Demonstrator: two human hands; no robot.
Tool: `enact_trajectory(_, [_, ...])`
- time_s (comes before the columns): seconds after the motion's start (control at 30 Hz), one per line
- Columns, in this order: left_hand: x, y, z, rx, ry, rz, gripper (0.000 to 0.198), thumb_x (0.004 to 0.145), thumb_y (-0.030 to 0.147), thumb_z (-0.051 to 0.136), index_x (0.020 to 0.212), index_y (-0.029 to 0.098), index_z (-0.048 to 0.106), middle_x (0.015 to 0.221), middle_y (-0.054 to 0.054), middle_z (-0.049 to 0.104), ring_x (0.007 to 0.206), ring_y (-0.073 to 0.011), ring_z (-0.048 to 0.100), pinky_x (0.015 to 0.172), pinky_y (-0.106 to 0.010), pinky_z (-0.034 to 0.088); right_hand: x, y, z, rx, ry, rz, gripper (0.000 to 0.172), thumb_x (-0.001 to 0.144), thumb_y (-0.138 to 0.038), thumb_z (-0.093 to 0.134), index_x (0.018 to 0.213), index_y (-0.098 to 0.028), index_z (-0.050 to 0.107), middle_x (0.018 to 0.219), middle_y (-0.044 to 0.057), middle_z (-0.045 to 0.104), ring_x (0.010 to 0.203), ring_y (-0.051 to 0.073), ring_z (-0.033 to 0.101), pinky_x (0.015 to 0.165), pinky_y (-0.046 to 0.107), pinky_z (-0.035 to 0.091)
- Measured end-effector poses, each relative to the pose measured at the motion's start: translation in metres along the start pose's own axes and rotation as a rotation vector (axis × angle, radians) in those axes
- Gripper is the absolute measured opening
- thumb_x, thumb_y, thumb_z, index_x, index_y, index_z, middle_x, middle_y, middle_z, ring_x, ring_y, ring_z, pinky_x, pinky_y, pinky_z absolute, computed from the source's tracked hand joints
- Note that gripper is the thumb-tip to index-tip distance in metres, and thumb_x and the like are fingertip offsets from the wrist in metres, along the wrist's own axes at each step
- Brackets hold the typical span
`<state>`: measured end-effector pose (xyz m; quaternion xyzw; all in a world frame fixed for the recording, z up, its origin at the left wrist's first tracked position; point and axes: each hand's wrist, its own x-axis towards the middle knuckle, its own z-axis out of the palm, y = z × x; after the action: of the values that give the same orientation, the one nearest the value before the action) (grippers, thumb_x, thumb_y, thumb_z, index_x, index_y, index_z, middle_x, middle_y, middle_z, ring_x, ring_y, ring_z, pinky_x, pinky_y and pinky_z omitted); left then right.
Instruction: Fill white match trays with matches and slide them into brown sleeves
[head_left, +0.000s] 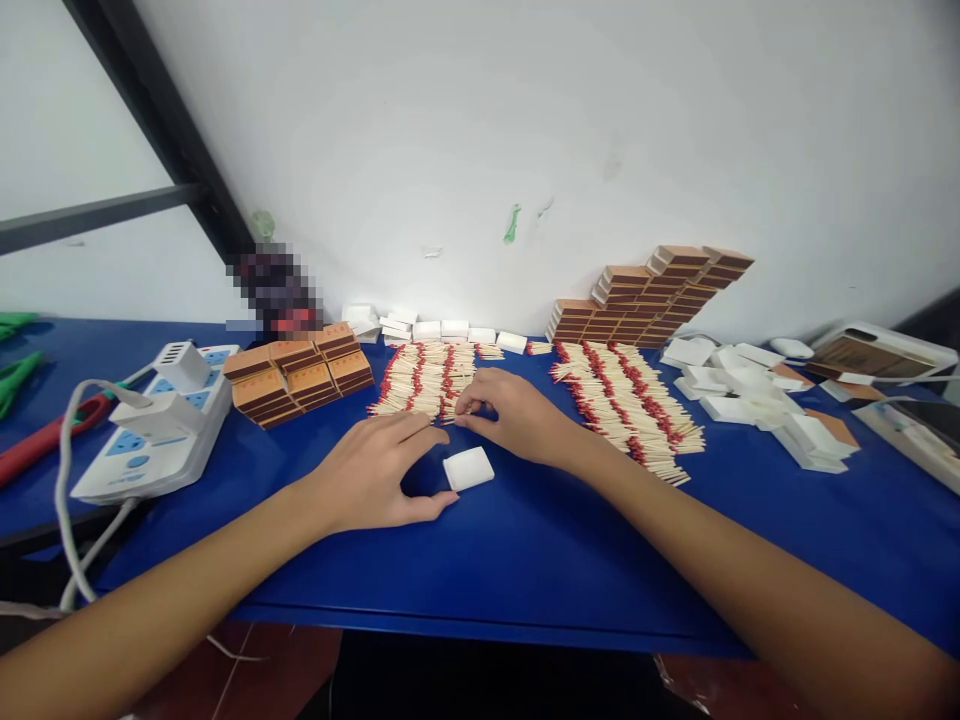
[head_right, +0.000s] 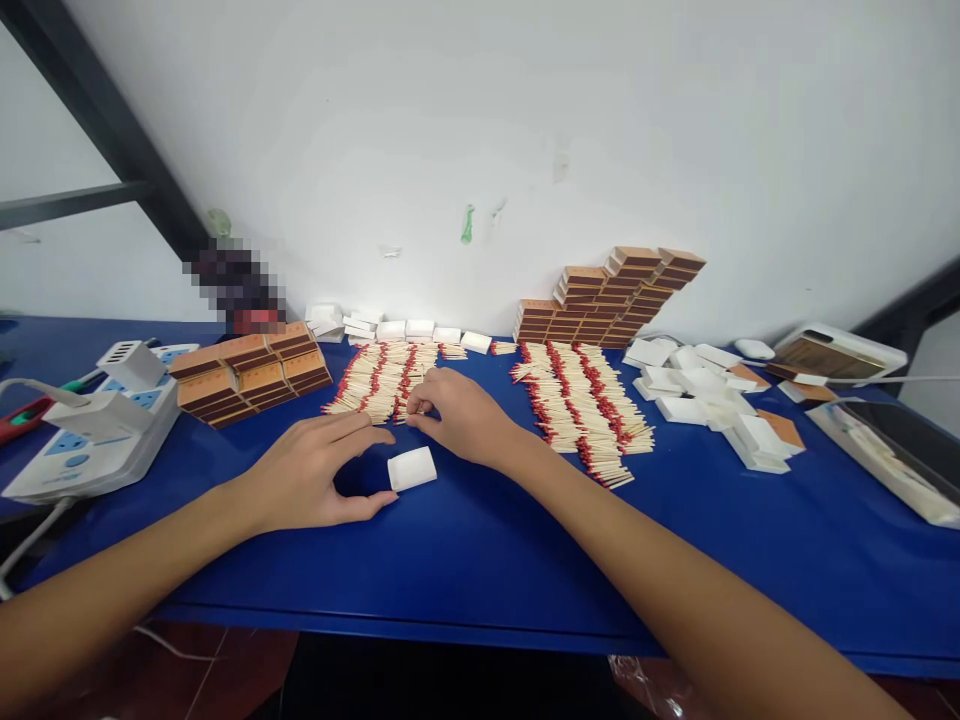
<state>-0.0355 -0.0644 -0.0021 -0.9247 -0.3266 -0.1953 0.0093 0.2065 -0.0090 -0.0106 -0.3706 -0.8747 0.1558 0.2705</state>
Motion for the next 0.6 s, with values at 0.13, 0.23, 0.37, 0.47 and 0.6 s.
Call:
enact_trajectory(0.13, [-0.001, -0.005, 0.005, -0.137, -0.036, -0.104, 0.042, 0.082, 0.055, 0.08, 0.109, 0.024, 0.072, 0.089, -0.001, 0.072, 0.075, -0.0184, 0.068, 0.061, -0.031, 0.047, -0.003, 0.006, 0.007, 0.0, -0.022, 0.017, 0.011, 0.095, -0.014, 0.072, 0.086, -0.021, 0.071, 0.085, 0.002, 0.063, 0.087, 0.02, 0.059, 0.076, 0.032, 0.044])
enact_trajectory(0.23, [0.001, -0.006, 0.007, -0.211, -0.041, -0.132, 0.034, 0.083, 0.052, 0.08, 0.101, 0.025, 0.073, 0.081, 0.001, 0.067, 0.07, -0.0157, 0.063, 0.061, -0.029, 0.044, -0.006, 0.007, 0.007, -0.019, -0.044, 0.022, 0.012, 0.098, -0.015, 0.068, 0.087, -0.021, 0.067, 0.087, 0.003, 0.063, 0.089, 0.02, 0.058, 0.077, 0.033, 0.045])
enact_trajectory(0.37, [0.002, -0.007, 0.008, -0.273, -0.031, -0.135, 0.027, 0.084, 0.048, 0.08, 0.098, 0.025, 0.074, 0.077, 0.002, 0.063, 0.067, -0.014, 0.059, 0.06, -0.028, 0.041, -0.012, 0.004, 0.001, -0.066, -0.053, 0.02, 0.01, 0.101, -0.018, 0.063, 0.092, -0.022, 0.065, 0.094, 0.005, 0.063, 0.09, 0.022, 0.059, 0.079, 0.035, 0.047])
enact_trajectory(0.47, [0.003, -0.01, 0.008, -0.286, -0.027, -0.155, 0.027, 0.084, 0.046, 0.081, 0.096, 0.024, 0.074, 0.076, 0.003, 0.06, 0.067, -0.0134, 0.057, 0.06, -0.028, 0.04, -0.018, 0.0, -0.005, -0.086, -0.049, 0.001, 0.008, 0.104, -0.02, 0.06, 0.097, -0.021, 0.064, 0.098, 0.007, 0.063, 0.09, 0.022, 0.059, 0.079, 0.036, 0.047])
enact_trajectory(0.6, [0.004, -0.013, 0.007, -0.282, -0.024, -0.181, 0.028, 0.083, 0.047, 0.081, 0.094, 0.023, 0.074, 0.074, 0.003, 0.056, 0.066, -0.0132, 0.054, 0.061, -0.029, 0.039, -0.022, -0.002, -0.007, -0.104, -0.069, -0.006, 0.003, 0.104, -0.021, 0.061, 0.103, -0.02, 0.064, 0.101, 0.007, 0.062, 0.09, 0.022, 0.058, 0.08, 0.035, 0.046])
